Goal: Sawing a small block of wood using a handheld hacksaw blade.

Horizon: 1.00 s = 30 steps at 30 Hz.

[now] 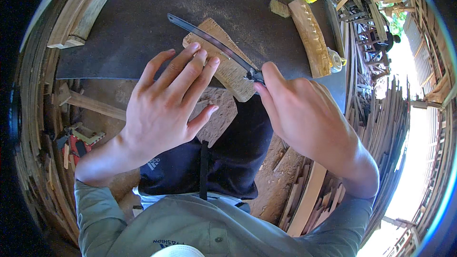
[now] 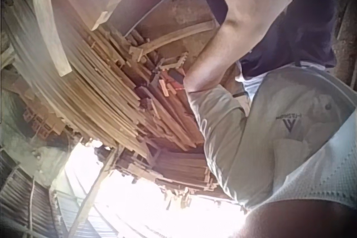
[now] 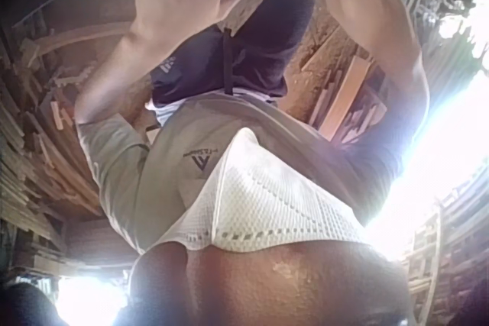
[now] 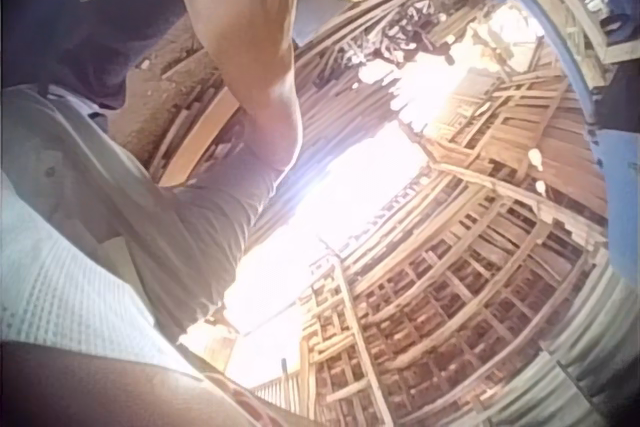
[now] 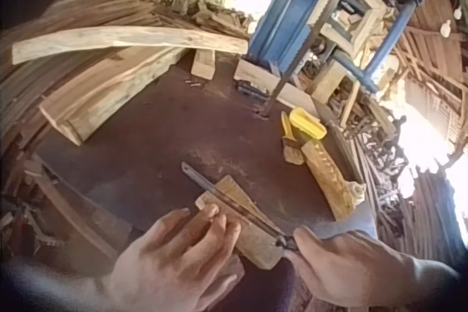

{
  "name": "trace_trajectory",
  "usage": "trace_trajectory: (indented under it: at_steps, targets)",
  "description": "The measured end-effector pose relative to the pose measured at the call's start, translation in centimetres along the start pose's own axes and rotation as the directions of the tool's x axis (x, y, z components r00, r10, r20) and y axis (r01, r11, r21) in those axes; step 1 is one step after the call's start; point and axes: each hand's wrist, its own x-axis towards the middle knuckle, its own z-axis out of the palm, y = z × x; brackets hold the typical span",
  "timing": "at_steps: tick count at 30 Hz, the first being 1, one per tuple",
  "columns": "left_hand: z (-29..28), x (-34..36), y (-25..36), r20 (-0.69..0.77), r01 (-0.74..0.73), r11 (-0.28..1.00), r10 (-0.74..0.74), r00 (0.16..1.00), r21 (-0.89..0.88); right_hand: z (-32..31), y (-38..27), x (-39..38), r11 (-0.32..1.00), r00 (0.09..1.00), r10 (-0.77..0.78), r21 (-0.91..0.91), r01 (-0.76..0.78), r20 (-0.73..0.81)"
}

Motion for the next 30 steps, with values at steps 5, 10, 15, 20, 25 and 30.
trace_trajectory:
  at_steps: [5, 10, 15, 20, 25, 30]
  targets:
    - [-0.3, 0.6, -0.4, -0.042, -0.031, 1.0, 0.031, 0.999, 0.002, -0.6, -1.2, 1.9, 0.996, 0.987, 0.073, 0.032, -0.078, 0.143]
    - [0.0, 0.8, -0.7, -0.041, -0.063, 0.994, 0.067, 0.997, 0.09, -0.2, -0.7, -0.1, 0.997, 0.996, 0.069, 0.016, -0.07, 0.055]
    - [0.3, 1.1, -0.7, -0.092, -0.068, 0.996, 0.073, 0.993, 0.055, -0.5, -2.1, 2.8, 0.992, 0.974, 0.124, -0.05, -0.116, 0.19]
    - [-0.2, 1.5, -0.6, -0.073, -0.076, 0.989, 0.086, 0.994, 0.125, -0.1, -1.0, -1.5, 0.993, 0.994, 0.109, 0.051, -0.11, 0.018]
    - [-0.5, 1.6, -0.8, -0.082, -0.083, 0.994, 0.088, 0.993, 0.064, 0.1, -1.8, 2.3, 0.993, 0.978, 0.115, -0.011, -0.115, 0.172]
    - [-1.4, 1.8, -0.4, 0.004, -0.093, 0.988, 0.094, 0.996, 0.126, 1.0, -0.3, -0.7, 0.99, 0.988, 0.132, 0.048, -0.136, 0.077]
